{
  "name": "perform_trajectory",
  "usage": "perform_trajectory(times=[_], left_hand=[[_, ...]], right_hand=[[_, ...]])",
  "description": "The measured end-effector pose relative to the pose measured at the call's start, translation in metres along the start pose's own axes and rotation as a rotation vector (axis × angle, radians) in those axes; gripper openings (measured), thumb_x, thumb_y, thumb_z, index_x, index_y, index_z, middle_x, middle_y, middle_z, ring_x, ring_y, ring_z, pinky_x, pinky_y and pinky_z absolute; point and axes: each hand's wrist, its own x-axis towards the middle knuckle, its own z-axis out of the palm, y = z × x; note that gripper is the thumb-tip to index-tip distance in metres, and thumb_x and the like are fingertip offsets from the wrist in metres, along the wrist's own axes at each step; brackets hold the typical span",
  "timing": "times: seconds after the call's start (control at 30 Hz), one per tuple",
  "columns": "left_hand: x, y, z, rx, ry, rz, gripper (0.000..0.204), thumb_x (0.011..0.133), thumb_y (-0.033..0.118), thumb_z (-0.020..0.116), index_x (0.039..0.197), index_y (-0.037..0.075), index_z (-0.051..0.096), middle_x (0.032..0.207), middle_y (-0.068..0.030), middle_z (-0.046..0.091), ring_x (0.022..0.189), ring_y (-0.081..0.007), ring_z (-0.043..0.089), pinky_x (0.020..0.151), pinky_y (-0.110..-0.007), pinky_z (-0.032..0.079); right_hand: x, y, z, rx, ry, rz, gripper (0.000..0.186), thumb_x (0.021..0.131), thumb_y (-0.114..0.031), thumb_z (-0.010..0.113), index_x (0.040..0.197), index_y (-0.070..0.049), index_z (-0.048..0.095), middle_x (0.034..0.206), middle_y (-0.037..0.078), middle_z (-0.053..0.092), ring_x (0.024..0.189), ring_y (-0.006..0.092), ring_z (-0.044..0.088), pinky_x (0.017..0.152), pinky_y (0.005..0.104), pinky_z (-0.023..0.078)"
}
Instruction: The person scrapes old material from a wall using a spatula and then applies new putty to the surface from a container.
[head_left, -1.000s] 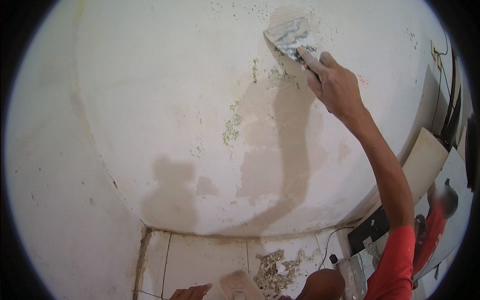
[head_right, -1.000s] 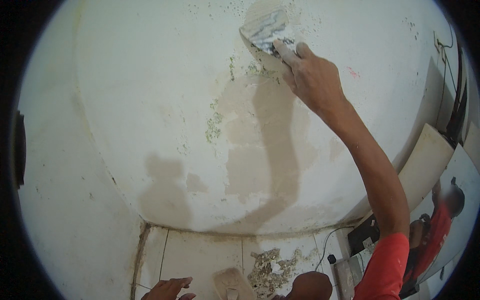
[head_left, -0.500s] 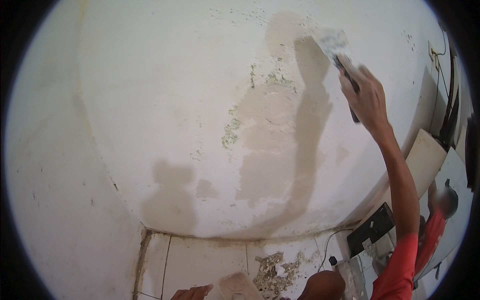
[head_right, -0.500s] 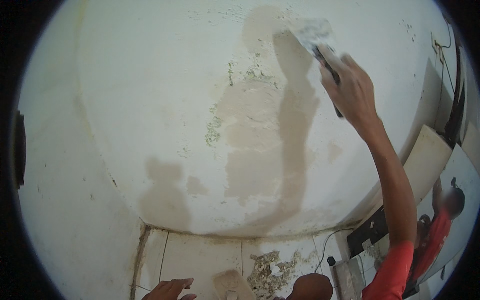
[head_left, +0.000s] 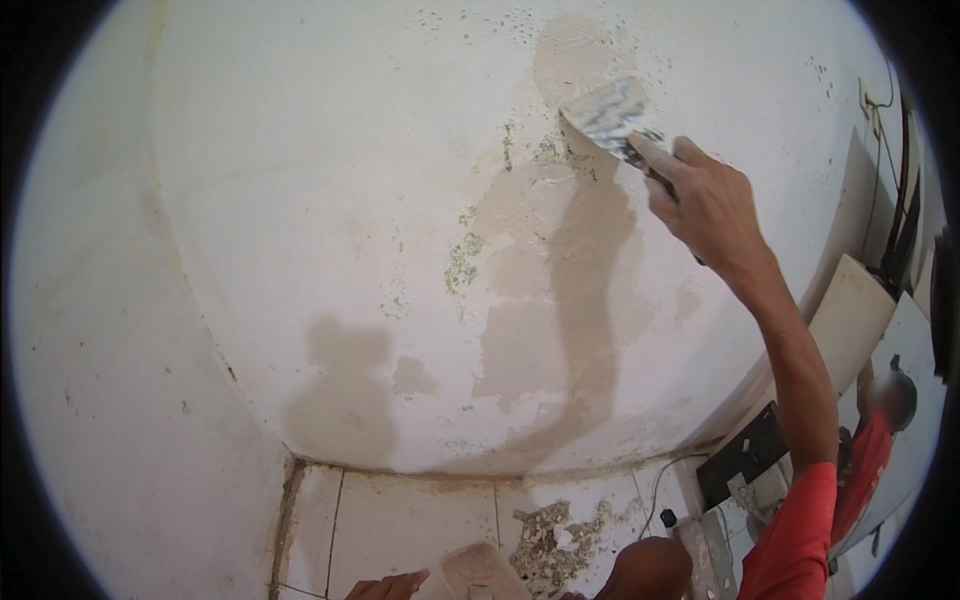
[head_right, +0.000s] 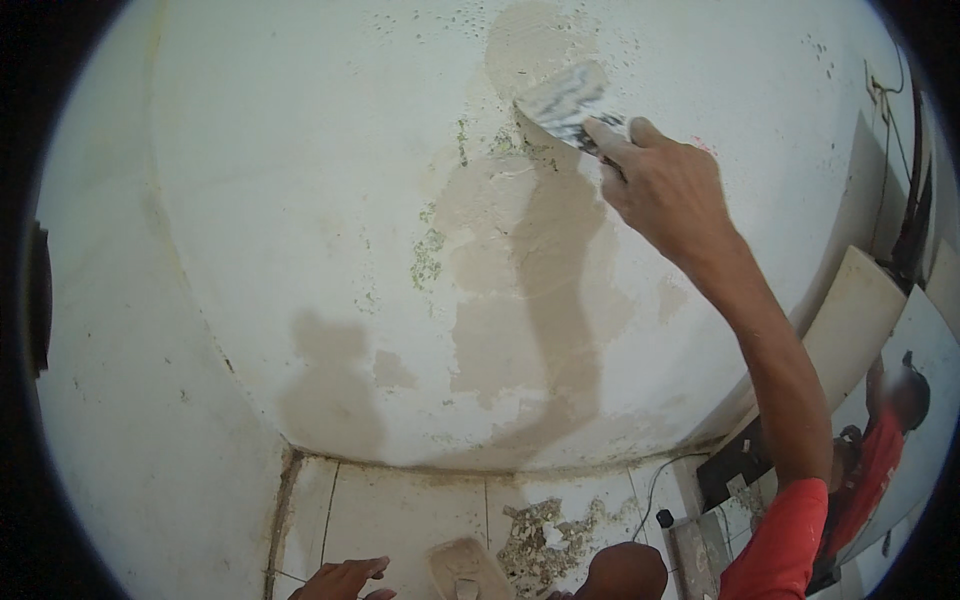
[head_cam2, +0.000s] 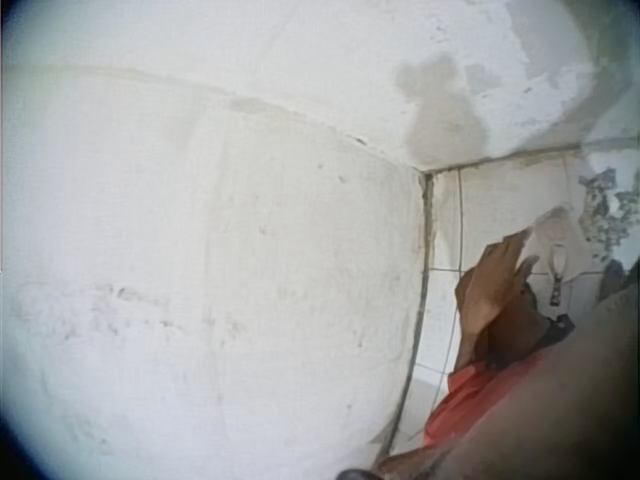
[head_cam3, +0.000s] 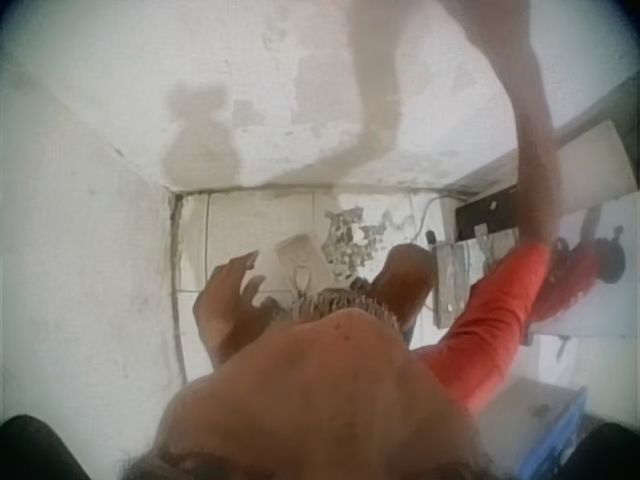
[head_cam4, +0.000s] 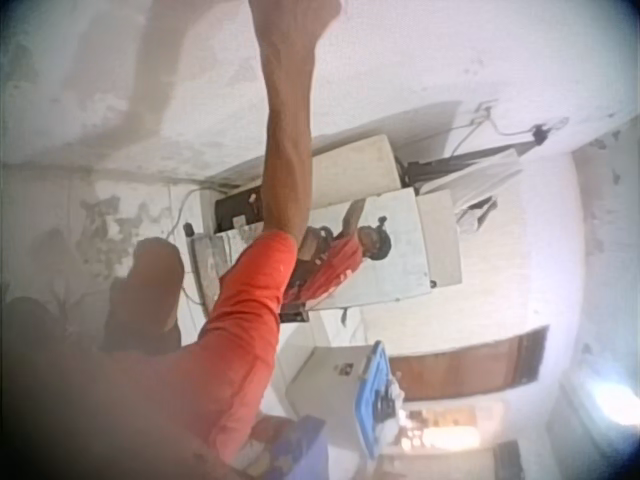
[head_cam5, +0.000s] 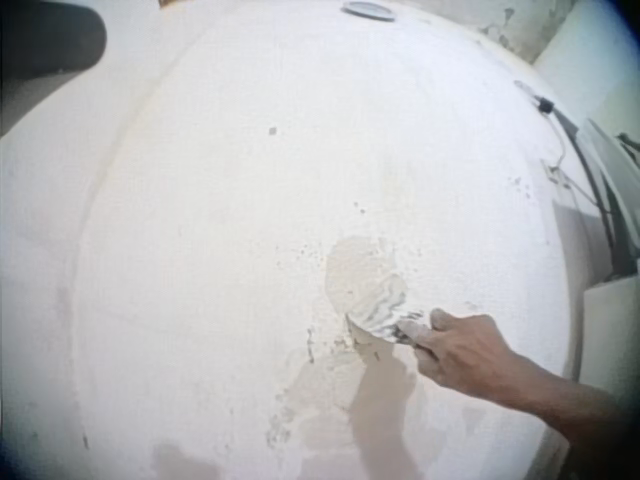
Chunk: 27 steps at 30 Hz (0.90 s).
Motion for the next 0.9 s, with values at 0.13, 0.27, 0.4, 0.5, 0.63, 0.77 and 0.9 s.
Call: perform_trajectory(times=[0.13, 0.27, 0.4, 0.5, 0.63, 0.77, 0.9], left_hand=[[-0.003, 0.002, -0.003, 0.005, 0.015, 0.008, 0.059, 0.072, -0.016, 0.067, 0.126, 0.006, 0.061, 0.121, -0.0106, 0.062, 0.108, -0.0189, 0.066, 0.093, -0.027, 0.058], [-0.002, -0.008, 0.001, -0.027, 0.002, 0.029, 0.06, 0.072, -0.017, 0.067, 0.126, 0.006, 0.061, 0.12, -0.0106, 0.061, 0.108, -0.0191, 0.065, 0.092, -0.027, 0.058], [0.002, -0.009, 0.004, -0.002, 0.019, 0.021, 0.062, 0.07, -0.017, 0.069, 0.127, 0.006, 0.06, 0.12, -0.0101, 0.061, 0.106, -0.0193, 0.065, 0.093, -0.027, 0.059], [0.007, -0.005, 0.004, -0.031, 0.022, 0.04, 0.062, 0.069, -0.016, 0.072, 0.125, 0.007, 0.061, 0.118, -0.0096, 0.061, 0.105, -0.0192, 0.065, 0.093, -0.028, 0.058], [0.013, 0.001, 0.005, 0.047, 0.015, 0.078, 0.062, 0.067, -0.015, 0.074, 0.124, 0.007, 0.061, 0.115, -0.0096, 0.062, 0.104, -0.0184, 0.065, 0.093, -0.028, 0.059], [0.017, -0.001, 0.007, 0.048, 0.041, 0.097, 0.062, 0.066, -0.014, 0.075, 0.123, 0.007, 0.061, 0.113, -0.0097, 0.062, 0.102, -0.0178, 0.064, 0.093, -0.028, 0.059], [0.018, -0.002, 0.011, 0.006, 0.035, 0.048, 0.062, 0.067, -0.014, 0.075, 0.124, 0.007, 0.061, 0.113, -0.0096, 0.062, 0.102, -0.0188, 0.064, 0.093, -0.028, 0.059]], right_hand=[[0.007, 0.019, -0.01, 0.057, 0.057, -0.034, 0.04, 0.091, -0.016, 0.062, 0.131, -0.013, 0.064, 0.081, 0.007, 0.06, 0.059, 0.0172, 0.056, 0.055, 0.0339, 0.051], [0.058, 0.038, -0.013, -0.056, 0.18, -0.206, 0.042, 0.093, -0.017, 0.062, 0.135, -0.022, 0.061, 0.088, 0.004, 0.064, 0.067, 0.0153, 0.06, 0.058, 0.0291, 0.054], [0.095, 0.068, 0.007, -0.215, 0.377, -0.506, 0.042, 0.093, -0.014, 0.064, 0.133, -0.027, 0.063, 0.087, 0.002, 0.061, 0.066, 0.0122, 0.057, 0.06, 0.0287, 0.053], [0.1, 0.064, -0.006, -0.307, 0.242, -0.441, 0.043, 0.091, -0.01, 0.065, 0.131, -0.026, 0.064, 0.094, 0.003, 0.064, 0.071, 0.015, 0.061, 0.063, 0.0291, 0.056], [0.106, 0.056, -0.043, -0.222, 0.014, -0.409, 0.04, 0.099, -0.009, 0.05, 0.13, -0.031, 0.063, 0.082, 0.003, 0.055, 0.07, 0.0166, 0.056, 0.056, 0.031, 0.05], [0.096, 0.073, -0.049, -0.288, -0.02, -0.382, 0.038, 0.098, -0.009, 0.052, 0.129, -0.028, 0.064, 0.08, 0.005, 0.054, 0.067, 0.0174, 0.055, 0.055, 0.033, 0.05], [0.085, 0.095, -0.039, -0.254, -0.013, -0.349, 0.041, 0.094, -0.007, 0.057, 0.129, -0.028, 0.063, 0.08, 0.004, 0.055, 0.068, 0.0179, 0.057, 0.059, 0.0341, 0.054]])
